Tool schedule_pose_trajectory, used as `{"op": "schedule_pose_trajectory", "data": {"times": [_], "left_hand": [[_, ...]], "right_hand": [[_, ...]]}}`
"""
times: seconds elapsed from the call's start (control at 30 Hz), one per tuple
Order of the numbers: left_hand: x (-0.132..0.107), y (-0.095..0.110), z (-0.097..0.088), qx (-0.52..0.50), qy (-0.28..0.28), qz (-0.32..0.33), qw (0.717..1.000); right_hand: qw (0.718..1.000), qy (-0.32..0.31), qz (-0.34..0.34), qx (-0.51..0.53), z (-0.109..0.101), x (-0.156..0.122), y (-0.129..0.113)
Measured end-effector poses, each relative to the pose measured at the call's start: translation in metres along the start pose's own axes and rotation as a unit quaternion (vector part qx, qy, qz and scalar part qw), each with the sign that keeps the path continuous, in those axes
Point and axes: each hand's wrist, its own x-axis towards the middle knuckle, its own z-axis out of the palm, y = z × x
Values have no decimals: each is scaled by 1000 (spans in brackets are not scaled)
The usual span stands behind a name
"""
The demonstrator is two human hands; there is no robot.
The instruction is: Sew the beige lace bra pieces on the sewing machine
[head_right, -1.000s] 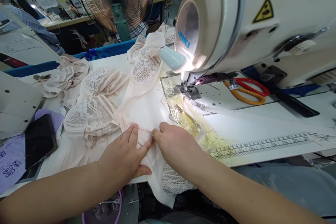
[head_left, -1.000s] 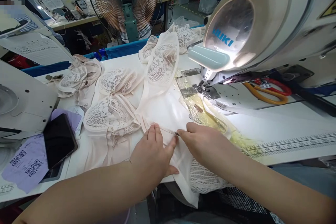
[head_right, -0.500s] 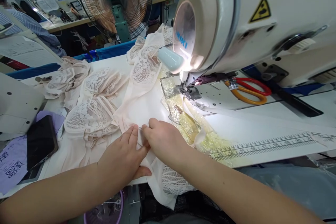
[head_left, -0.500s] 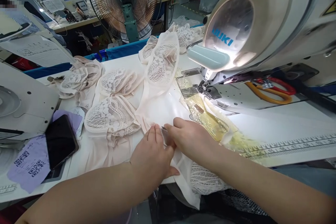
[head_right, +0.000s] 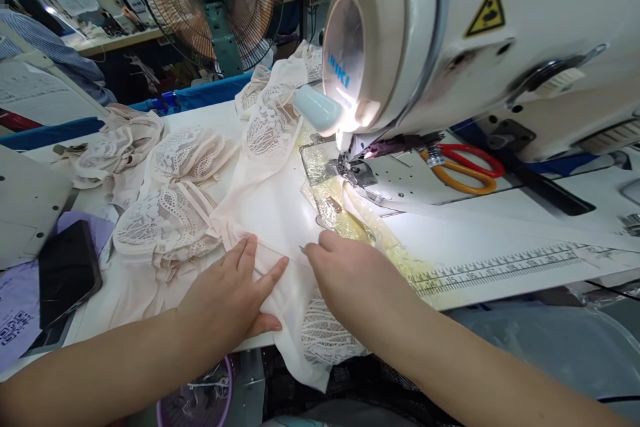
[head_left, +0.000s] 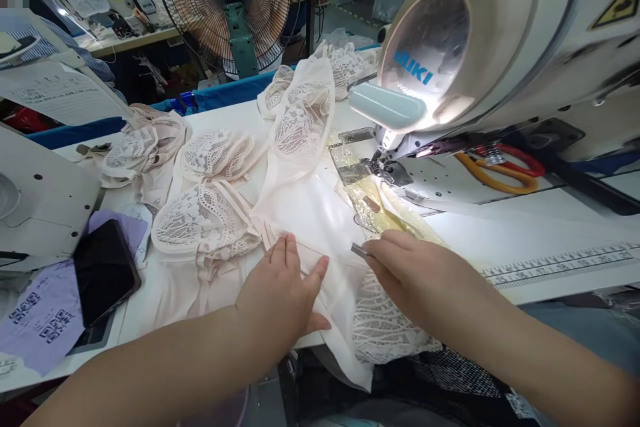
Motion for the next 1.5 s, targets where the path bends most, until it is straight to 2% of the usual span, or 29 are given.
{"op": "schedule_pose_trajectory", "data": {"times": [0.07,0.17,0.23,0.33,0.4,0.47,0.53,0.67,0.73,0.8,0.9,1.03,1.1,1.2,1.23,1.3,1.4,1.5], "left_hand": [[-3,-8,-1,-12,23,-3,1000],[-8,-20,-12,-12,61,17,998],[-12,-23,-24,-12,75,19,997],[-20,-18,-40,-40,51,21,998],[-26,-9,-44,-66,53,48,995],[-31,2,-40,-74,92,77,990],[-34,15,-26,-69,127,88,986],[-34,41,16,-72,152,19,986],[-31,52,36,-92,175,-30,980],[-29,59,48,-121,191,-78,971],[-25,62,48,-149,204,-153,955],[-21,56,24,-136,237,-235,933],[-17,55,12,-123,285,-217,926],[-9,60,9,-120,340,-91,928],[-6,64,13,-123,334,-55,933],[-3,70,22,-136,297,-23,945],[-4,75,33,-174,232,-33,956],[-7,76,34,-200,216,-48,955]], "right_hand": [[995,26,32,90,2,-13,4],[971,-5,23,238,11,-28,7],[954,-22,5,298,19,-32,8],[947,-26,1,320,28,-32,9],[950,-32,-3,310,31,-30,11],[955,-28,-24,295,32,-30,13],[961,-10,-57,270,31,-32,15],[970,31,-114,213,31,-39,21],[970,34,-132,199,33,-44,27],[970,22,-147,192,35,-48,35],[969,-1,-174,177,37,-54,46],[967,-25,-196,161,33,-63,54],[967,-19,-201,153,30,-68,55],[967,2,-210,145,26,-74,56],[967,3,-211,142,25,-75,56],[968,-6,-211,134,22,-76,59],[967,-14,-218,132,16,-73,63],[974,27,-180,135,12,-63,64]]}}
